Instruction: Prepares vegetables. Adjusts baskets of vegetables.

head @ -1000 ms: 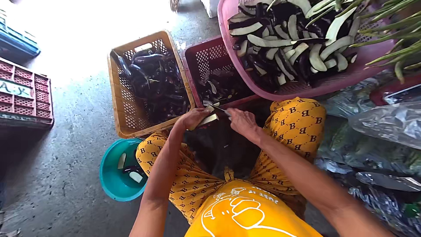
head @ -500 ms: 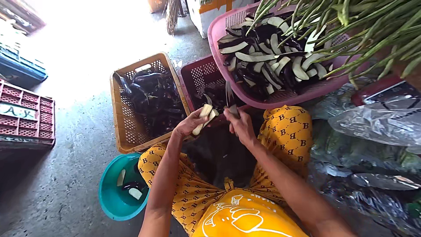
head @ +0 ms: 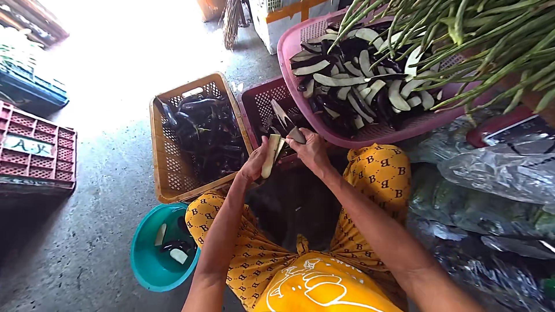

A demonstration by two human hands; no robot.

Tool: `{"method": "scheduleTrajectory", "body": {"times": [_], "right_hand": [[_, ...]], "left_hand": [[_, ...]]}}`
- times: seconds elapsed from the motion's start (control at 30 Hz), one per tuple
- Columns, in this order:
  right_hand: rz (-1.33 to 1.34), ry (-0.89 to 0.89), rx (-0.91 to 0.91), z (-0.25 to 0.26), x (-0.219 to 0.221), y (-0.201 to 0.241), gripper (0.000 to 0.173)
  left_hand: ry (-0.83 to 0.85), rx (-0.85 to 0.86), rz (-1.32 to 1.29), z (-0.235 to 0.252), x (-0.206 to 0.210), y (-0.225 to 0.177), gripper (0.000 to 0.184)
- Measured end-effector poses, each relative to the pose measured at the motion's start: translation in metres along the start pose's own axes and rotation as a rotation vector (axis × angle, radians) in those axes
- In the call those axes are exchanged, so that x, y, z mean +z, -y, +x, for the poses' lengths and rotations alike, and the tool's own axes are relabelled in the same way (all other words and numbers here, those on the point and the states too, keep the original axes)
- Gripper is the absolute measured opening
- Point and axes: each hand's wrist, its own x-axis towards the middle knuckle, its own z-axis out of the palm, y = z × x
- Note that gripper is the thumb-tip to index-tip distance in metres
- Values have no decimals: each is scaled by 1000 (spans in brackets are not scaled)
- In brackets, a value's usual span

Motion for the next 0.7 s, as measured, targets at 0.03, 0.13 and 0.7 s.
{"method": "scheduleTrajectory", "body": {"times": [0.03,0.13,0.7], "right_hand": [[-16,9,6,-3,5,-1,23],[-114,12,55,-7,22,-3,26],[-96,-171,97,13,28,-34,31]], "left_hand": [[-42,-27,-34,2,3,0,73],[-59,-29,-78,9,10,3,89],[-161,23,-56,13,14,-2,85]]}}
